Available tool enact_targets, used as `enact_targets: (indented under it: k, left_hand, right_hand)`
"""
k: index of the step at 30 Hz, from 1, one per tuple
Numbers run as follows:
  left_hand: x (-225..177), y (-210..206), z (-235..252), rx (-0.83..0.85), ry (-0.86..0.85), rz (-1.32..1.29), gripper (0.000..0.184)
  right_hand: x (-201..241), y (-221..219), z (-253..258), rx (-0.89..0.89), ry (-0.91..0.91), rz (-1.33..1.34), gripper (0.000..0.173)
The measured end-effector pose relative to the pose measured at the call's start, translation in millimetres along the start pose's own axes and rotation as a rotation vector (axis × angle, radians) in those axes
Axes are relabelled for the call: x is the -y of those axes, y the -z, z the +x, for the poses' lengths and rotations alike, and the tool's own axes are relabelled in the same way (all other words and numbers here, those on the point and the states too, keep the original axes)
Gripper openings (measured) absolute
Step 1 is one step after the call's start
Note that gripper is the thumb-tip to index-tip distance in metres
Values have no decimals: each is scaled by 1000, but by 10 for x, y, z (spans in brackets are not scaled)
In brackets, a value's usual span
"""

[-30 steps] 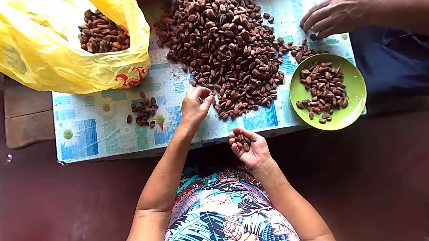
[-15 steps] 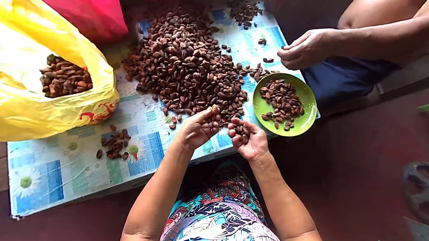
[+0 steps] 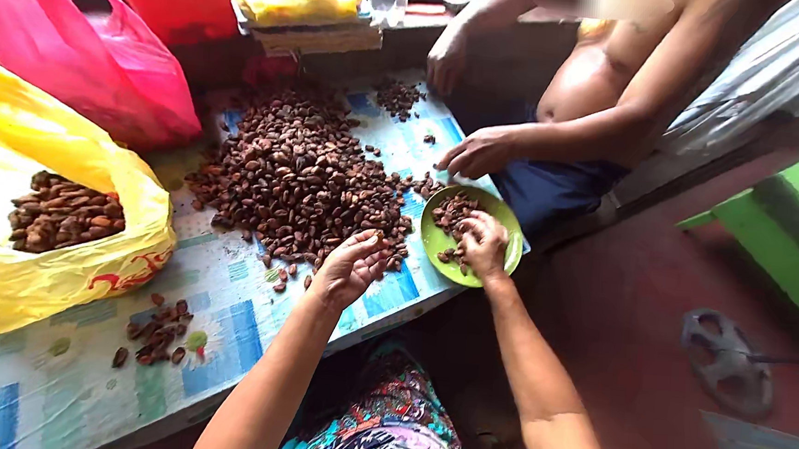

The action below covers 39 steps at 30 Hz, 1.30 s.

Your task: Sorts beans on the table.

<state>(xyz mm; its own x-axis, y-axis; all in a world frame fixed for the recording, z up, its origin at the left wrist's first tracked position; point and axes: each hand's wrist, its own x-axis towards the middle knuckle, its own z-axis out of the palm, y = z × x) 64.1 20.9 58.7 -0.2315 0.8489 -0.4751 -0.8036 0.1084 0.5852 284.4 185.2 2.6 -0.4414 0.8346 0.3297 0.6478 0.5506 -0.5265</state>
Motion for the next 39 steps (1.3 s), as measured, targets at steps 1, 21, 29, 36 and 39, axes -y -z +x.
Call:
enact_targets:
  k: [1, 21, 29, 36, 39]
  left_hand:
    - [-7, -27, 11, -5, -4, 21, 12]
    - [-7, 136, 27, -23, -558, 360, 27]
    - [47, 194, 85, 5, -536, 283, 26]
    - [33, 304, 30, -37, -503, 350, 21]
    - [-27, 490, -98, -59, -555, 449, 15]
  right_hand:
    - [25, -34, 0, -26, 10, -19, 26]
    - [729, -671, -722, 167, -246, 766, 25]
    - [723, -733, -733, 114, -260, 828, 23]
    - [763, -696, -708, 112, -216, 822, 25]
    - [777, -674, -697, 131, -234, 833, 24]
